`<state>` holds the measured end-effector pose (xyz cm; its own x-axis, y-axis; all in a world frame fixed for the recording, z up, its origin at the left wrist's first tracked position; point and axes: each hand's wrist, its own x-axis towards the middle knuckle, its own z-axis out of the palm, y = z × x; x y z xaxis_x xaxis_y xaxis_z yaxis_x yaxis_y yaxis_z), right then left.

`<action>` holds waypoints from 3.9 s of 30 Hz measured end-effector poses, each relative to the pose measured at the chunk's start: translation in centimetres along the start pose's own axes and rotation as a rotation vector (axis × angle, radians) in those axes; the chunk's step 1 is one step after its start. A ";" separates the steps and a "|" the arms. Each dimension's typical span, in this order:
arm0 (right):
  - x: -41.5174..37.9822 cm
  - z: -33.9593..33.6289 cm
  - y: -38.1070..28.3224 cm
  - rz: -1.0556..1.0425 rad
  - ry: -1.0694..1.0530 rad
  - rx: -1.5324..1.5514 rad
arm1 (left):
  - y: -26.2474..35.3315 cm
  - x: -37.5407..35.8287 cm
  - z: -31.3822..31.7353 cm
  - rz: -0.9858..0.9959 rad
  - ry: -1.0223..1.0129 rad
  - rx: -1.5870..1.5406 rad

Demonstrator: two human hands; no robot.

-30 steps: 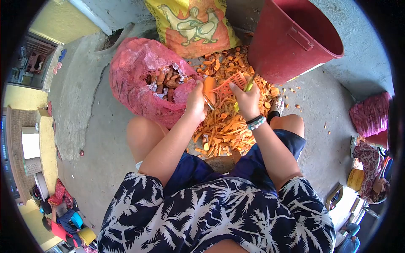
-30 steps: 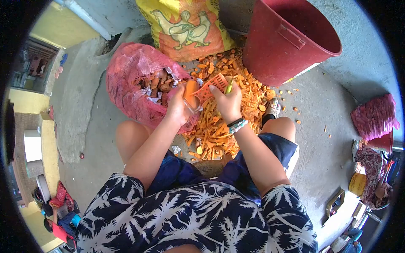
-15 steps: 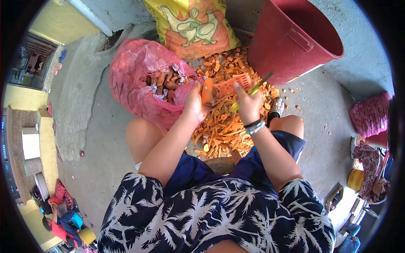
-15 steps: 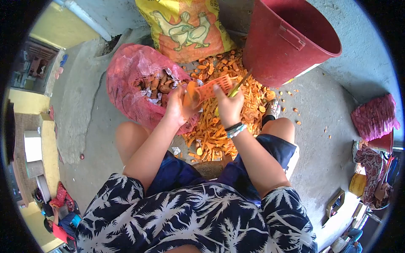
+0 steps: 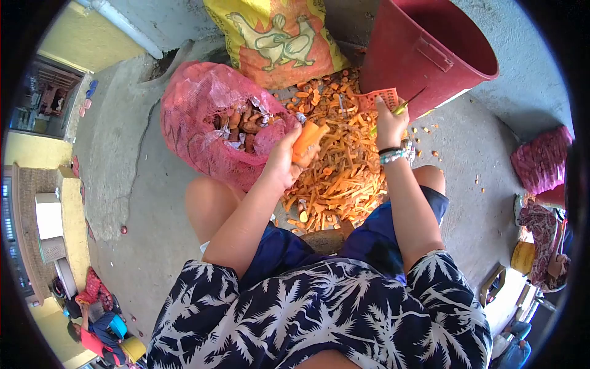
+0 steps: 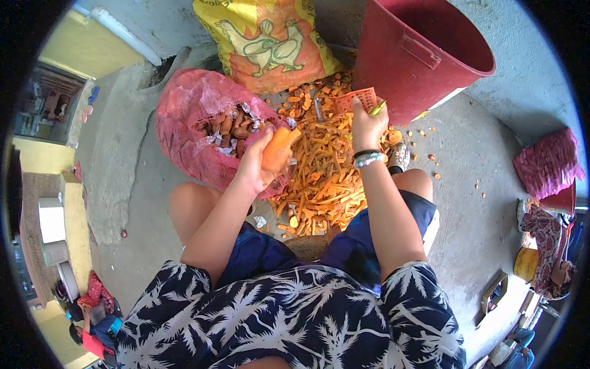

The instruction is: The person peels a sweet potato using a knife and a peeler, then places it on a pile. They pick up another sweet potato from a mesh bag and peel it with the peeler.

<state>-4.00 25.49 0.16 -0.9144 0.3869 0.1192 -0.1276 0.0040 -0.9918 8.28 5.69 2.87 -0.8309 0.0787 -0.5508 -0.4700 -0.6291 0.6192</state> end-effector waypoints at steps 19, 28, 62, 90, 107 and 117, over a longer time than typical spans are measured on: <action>-1.0 0.4 -1.5 0.049 -0.106 -0.108 | -0.7 0.6 -0.6 -0.047 0.105 0.071; -7.5 1.7 -2.3 0.174 -0.513 0.024 | -1.1 2.1 0.1 0.051 0.084 -0.083; -3.8 0.5 -3.6 0.259 -0.198 0.106 | -0.2 0.9 -0.5 0.110 0.139 -0.070; -1.3 -0.1 -1.9 0.160 -0.091 0.184 | 0.1 0.0 -0.8 -0.082 0.010 -0.085; -2.7 0.3 -2.1 0.142 -0.391 -0.168 | 1.4 0.9 -0.5 0.210 -0.054 -0.227; -6.9 0.5 -3.6 -0.348 -0.888 -0.783 | 0.7 1.0 -1.0 0.203 -0.071 0.183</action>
<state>2.60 22.29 2.90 -0.8607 -0.5044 0.0687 -0.4312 0.6507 -0.6250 7.41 4.61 2.16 -0.9294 0.0231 -0.3683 -0.3320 -0.4880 0.8073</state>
